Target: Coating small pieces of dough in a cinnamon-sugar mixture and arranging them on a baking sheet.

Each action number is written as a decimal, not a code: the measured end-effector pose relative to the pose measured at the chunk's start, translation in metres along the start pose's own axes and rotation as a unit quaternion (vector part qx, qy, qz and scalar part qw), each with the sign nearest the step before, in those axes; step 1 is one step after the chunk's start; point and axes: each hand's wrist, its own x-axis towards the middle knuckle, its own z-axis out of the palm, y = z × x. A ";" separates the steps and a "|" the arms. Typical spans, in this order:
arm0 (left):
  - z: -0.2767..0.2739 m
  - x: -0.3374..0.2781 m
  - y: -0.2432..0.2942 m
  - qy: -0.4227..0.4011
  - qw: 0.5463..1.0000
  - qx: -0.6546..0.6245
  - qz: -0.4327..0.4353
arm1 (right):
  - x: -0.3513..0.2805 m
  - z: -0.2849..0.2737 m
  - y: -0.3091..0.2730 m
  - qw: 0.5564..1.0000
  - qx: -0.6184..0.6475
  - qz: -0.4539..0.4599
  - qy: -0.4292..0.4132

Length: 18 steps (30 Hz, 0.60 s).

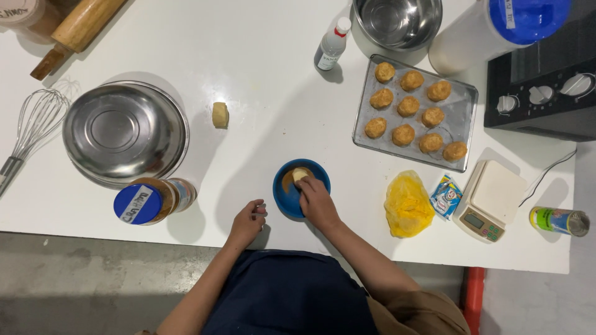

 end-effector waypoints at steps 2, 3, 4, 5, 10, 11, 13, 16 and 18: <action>0.001 -0.003 0.002 -0.001 1.000 0.001 0.004 | 0.003 -0.003 -0.004 0.998 -0.028 -0.045 -0.019; 0.001 -0.005 0.006 -0.002 1.000 0.004 0.003 | 0.006 -0.005 -0.005 0.997 -0.046 -0.056 -0.011; 0.001 -0.007 0.009 -0.004 1.000 0.008 0.001 | 0.009 -0.007 -0.006 0.996 -0.063 -0.067 -0.003; 0.000 -0.006 0.010 -0.003 1.000 0.008 0.002 | 0.008 -0.008 -0.005 0.996 -0.063 -0.068 -0.003; 0.001 -0.003 0.014 -0.004 1.000 0.006 0.001 | 0.001 -0.018 -0.004 0.999 -0.004 0.019 0.028; 0.005 0.003 0.009 -0.005 1.000 0.005 0.001 | 0.004 -0.017 -0.002 0.999 -0.005 0.019 0.028; 0.013 0.014 -0.002 0.000 0.998 0.019 0.055 | 0.011 -0.016 0.001 0.992 0.025 0.122 0.027; 0.022 0.009 0.031 0.000 0.996 0.036 0.082 | 0.026 0.000 0.011 0.983 0.025 0.181 0.000; 0.029 0.010 0.038 -0.003 0.996 0.042 0.077 | 0.032 0.016 0.026 0.979 0.018 0.203 0.000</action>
